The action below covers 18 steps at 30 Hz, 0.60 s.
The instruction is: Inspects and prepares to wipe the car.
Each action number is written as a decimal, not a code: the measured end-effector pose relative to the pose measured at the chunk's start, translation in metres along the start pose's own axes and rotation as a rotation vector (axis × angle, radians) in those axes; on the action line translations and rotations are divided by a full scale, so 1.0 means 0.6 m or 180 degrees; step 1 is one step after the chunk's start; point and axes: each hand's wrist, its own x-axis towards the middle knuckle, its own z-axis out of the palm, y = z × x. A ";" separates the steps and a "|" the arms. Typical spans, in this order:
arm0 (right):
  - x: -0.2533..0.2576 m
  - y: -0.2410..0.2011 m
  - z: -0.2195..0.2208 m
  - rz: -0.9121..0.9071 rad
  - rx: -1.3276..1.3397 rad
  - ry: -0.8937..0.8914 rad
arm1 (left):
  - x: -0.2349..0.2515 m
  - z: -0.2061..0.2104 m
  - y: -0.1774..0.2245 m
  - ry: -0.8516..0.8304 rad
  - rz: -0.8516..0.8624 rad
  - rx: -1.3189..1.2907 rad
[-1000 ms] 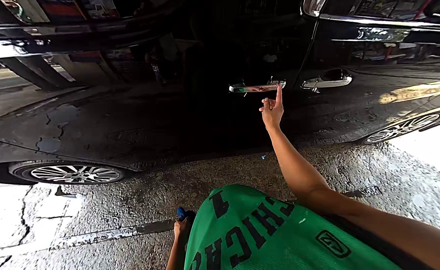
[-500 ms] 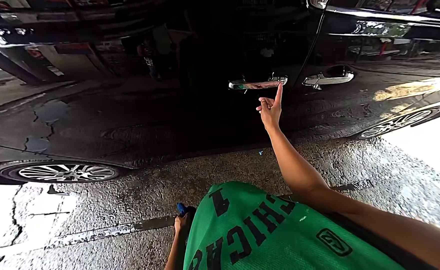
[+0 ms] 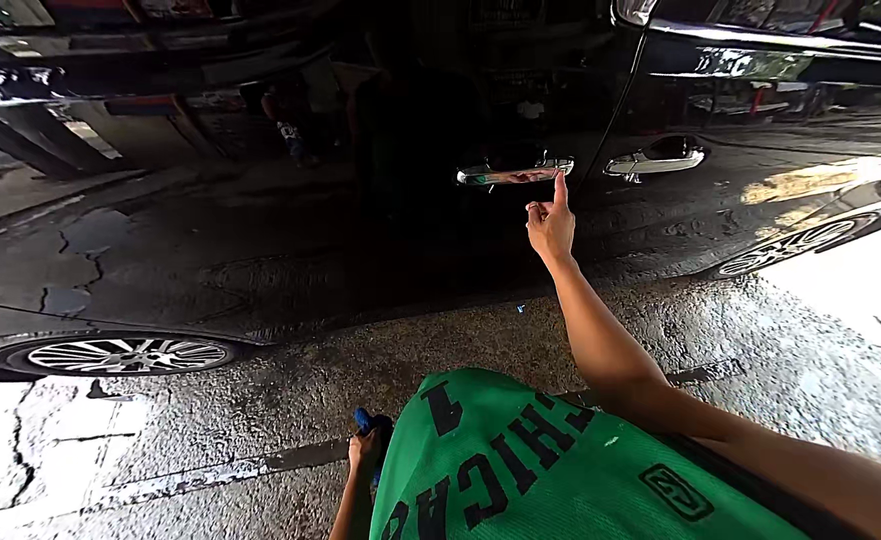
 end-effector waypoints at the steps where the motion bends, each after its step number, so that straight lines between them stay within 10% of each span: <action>1: 0.000 -0.003 -0.007 -0.0004 -0.0138 -0.0017 | -0.002 0.001 0.003 0.0014 0.0011 -0.0001; 18: 0.002 0.002 -0.061 -0.0028 -0.0431 -0.0491 | 0.030 0.019 0.031 -0.0158 0.0328 0.0272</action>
